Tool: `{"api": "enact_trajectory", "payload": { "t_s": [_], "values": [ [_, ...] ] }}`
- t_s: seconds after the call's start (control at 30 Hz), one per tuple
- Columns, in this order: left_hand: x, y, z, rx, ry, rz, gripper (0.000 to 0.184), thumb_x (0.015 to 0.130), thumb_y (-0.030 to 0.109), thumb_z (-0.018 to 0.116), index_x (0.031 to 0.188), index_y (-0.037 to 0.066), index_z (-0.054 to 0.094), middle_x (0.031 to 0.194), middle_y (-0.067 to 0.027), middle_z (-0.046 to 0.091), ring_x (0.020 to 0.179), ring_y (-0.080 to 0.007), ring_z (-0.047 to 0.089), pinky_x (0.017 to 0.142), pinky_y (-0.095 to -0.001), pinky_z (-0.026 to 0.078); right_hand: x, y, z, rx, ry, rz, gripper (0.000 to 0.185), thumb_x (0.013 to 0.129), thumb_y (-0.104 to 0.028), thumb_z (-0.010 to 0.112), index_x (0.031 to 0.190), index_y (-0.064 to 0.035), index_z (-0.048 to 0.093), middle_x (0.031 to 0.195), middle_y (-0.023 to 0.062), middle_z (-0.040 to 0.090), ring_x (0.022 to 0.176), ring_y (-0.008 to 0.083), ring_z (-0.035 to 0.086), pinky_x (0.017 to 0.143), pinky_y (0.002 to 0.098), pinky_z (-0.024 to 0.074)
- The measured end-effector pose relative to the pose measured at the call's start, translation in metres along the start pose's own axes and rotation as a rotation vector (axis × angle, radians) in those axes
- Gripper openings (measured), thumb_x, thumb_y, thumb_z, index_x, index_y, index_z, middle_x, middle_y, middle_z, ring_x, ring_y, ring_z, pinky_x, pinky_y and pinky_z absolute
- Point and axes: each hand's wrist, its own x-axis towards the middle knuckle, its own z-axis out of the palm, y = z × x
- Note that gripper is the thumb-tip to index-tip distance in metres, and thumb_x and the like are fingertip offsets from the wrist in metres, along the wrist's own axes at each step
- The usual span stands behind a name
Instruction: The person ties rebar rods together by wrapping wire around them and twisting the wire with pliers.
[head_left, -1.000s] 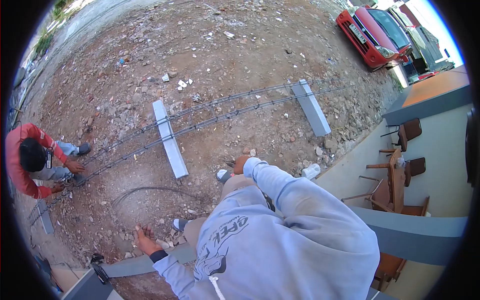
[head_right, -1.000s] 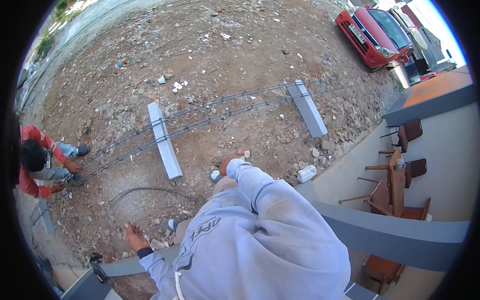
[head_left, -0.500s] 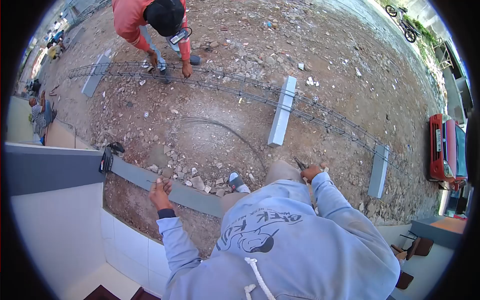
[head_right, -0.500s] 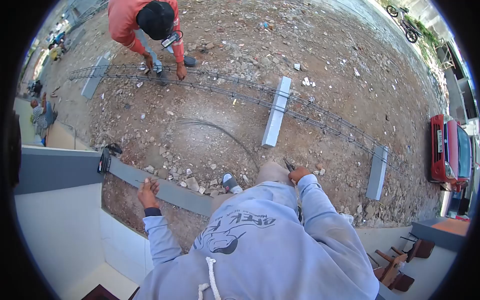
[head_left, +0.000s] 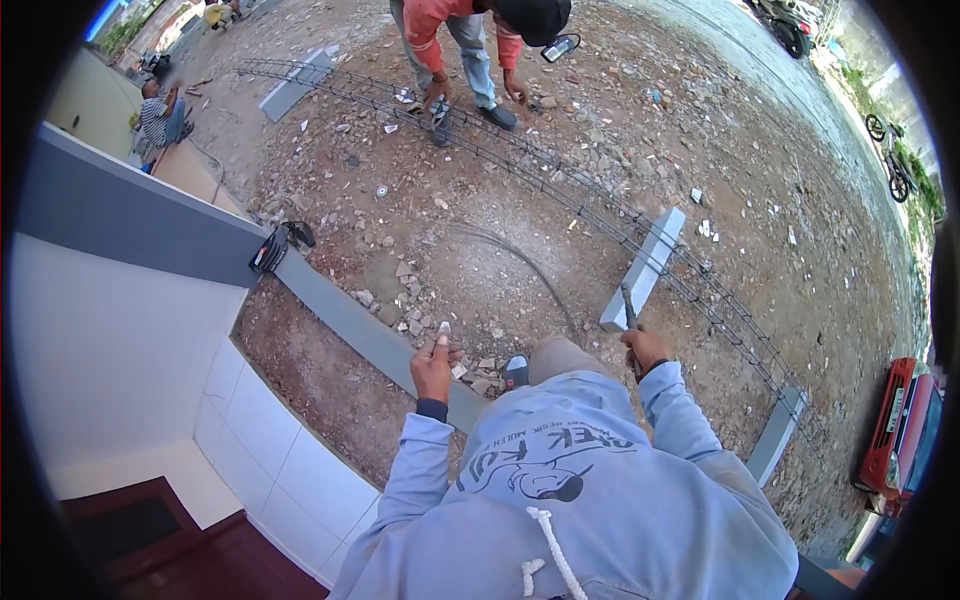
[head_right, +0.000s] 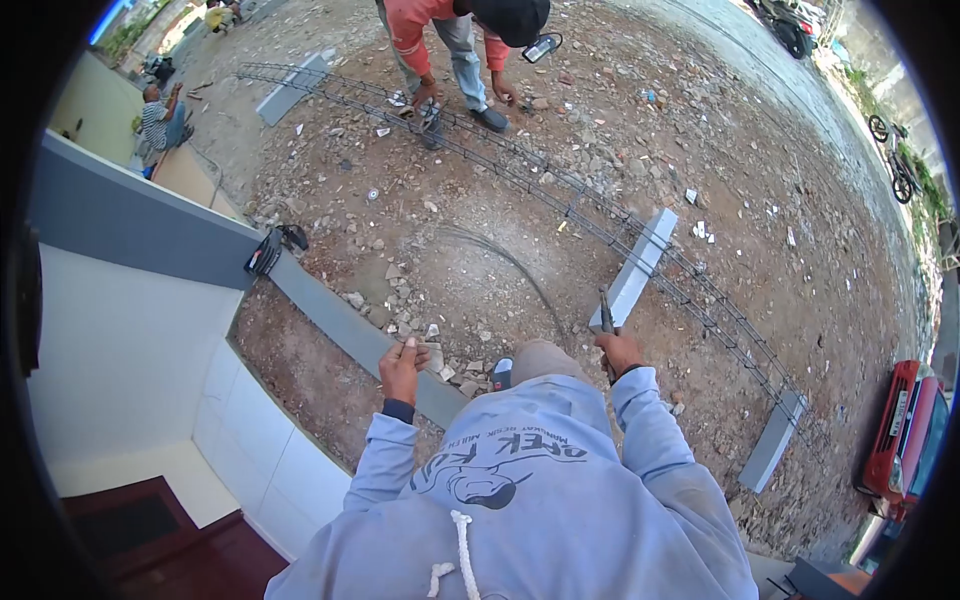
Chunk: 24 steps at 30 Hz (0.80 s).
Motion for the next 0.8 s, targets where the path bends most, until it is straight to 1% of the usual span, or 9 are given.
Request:
{"api": "enact_trajectory", "payload": {
  "t_s": [0.07,0.1,0.17,0.23,0.33,0.43,0.6,0.77,0.8],
  "values": [
    [0.0,0.007,0.009,-0.026,-0.014,0.048,0.026,0.093,0.02,0.05,0.103,0.0,0.063,0.079,-0.0075,0.066,0.066,-0.0121,0.063,0.057,-0.022,0.048,-0.012,-0.03,0.024,0.087,-0.078,-0.044,0.035,0.069,-0.02,0.063,0.095,0.002,0.053,0.067,0.0101,0.055,0.05,0.0197,0.053,0.044,0.0355,0.0411],
    [0.004,0.011,0.012,-0.004,-0.041,0.039,0.028,0.094,0.022,0.051,0.106,-0.001,0.062,0.084,-0.0089,0.065,0.07,-0.0143,0.064,0.06,-0.0237,0.051,-0.024,-0.049,0.035,0.06,-0.134,-0.107,0.034,0.069,-0.021,0.063,0.092,0.002,0.053,0.074,0.0146,0.059,0.058,0.0233,0.058,0.051,0.0368,0.0448],
    [0.009,0.026,0.026,-0.028,-0.071,0.052,0.029,0.094,0.023,0.051,0.106,-0.002,0.062,0.084,-0.0095,0.065,0.07,-0.0152,0.064,0.061,-0.0244,0.051,-0.029,-0.065,0.064,-0.262,-0.023,-0.437,0.04,0.069,-0.023,0.063,0.097,0.0031,0.051,0.08,0.0202,0.061,0.069,0.0314,0.061,0.063,0.0403,0.0474],
    [0.01,0.042,0.044,-0.059,-0.107,0.058,0.03,0.094,0.023,0.051,0.106,-0.002,0.062,0.084,-0.0097,0.065,0.071,-0.0153,0.064,0.061,-0.0246,0.051,-0.042,-0.081,0.089,-0.293,-0.032,-0.632,0.052,0.068,-0.024,0.065,0.107,0.0036,0.045,0.083,0.0247,0.06,0.078,0.039,0.061,0.072,0.043,0.0468],
    [0.013,0.067,0.067,-0.145,-0.15,0.048,0.03,0.095,0.023,0.049,0.105,-0.002,0.061,0.084,-0.0096,0.065,0.072,-0.0149,0.063,0.062,-0.0248,0.05,-0.047,-0.097,0.114,-0.334,-0.155,-0.805,0.063,0.067,-0.025,0.066,0.116,0.0027,0.038,0.082,0.0266,0.06,0.079,0.0438,0.06,0.073,0.0458,0.0465],
    [0.019,0.079,0.079,-0.278,-0.149,-0.036,0.032,0.095,0.024,0.047,0.108,-0.003,0.059,0.085,-0.0094,0.064,0.072,-0.0162,0.063,0.064,-0.0263,0.051,-0.056,-0.112,0.118,-0.416,-0.287,-0.74,0.064,0.067,-0.025,0.067,0.116,0.0029,0.037,0.084,0.0288,0.06,0.08,0.0458,0.06,0.073,0.0466,0.0468],
    [0.046,0.076,0.09,-0.314,-0.137,-0.239,0.038,0.096,0.031,0.043,0.111,-0.001,0.057,0.084,-0.008,0.062,0.074,-0.0185,0.063,0.066,-0.0287,0.051,-0.056,-0.114,0.103,-0.47,-0.263,-0.676,0.062,0.065,-0.023,0.067,0.112,0.0022,0.036,0.083,0.0296,0.06,0.08,0.0467,0.059,0.073,0.0485,0.0469],
    [0.066,0.081,0.118,-0.448,-0.175,-0.376,0.034,0.096,0.031,0.042,0.11,0.003,0.055,0.095,-0.0104,0.063,0.091,-0.0241,0.06,0.087,-0.0375,0.047,-0.043,-0.126,0.091,-0.434,-0.262,-0.641,0.058,0.064,-0.021,0.067,0.108,0.0019,0.038,0.082,0.03,0.06,0.081,0.0463,0.059,0.072,0.0485,0.0466],
    [0.072,0.078,0.122,-0.498,-0.216,-0.389,0.034,0.096,0.031,0.043,0.109,0.003,0.055,0.097,-0.011,0.063,0.091,-0.0244,0.06,0.085,-0.0374,0.047,-0.043,-0.125,0.09,-0.413,-0.263,-0.607,0.057,0.064,-0.021,0.066,0.108,0.0019,0.038,0.082,0.0301,0.059,0.081,0.0462,0.059,0.072,0.0484,0.0465]
  ]
}}
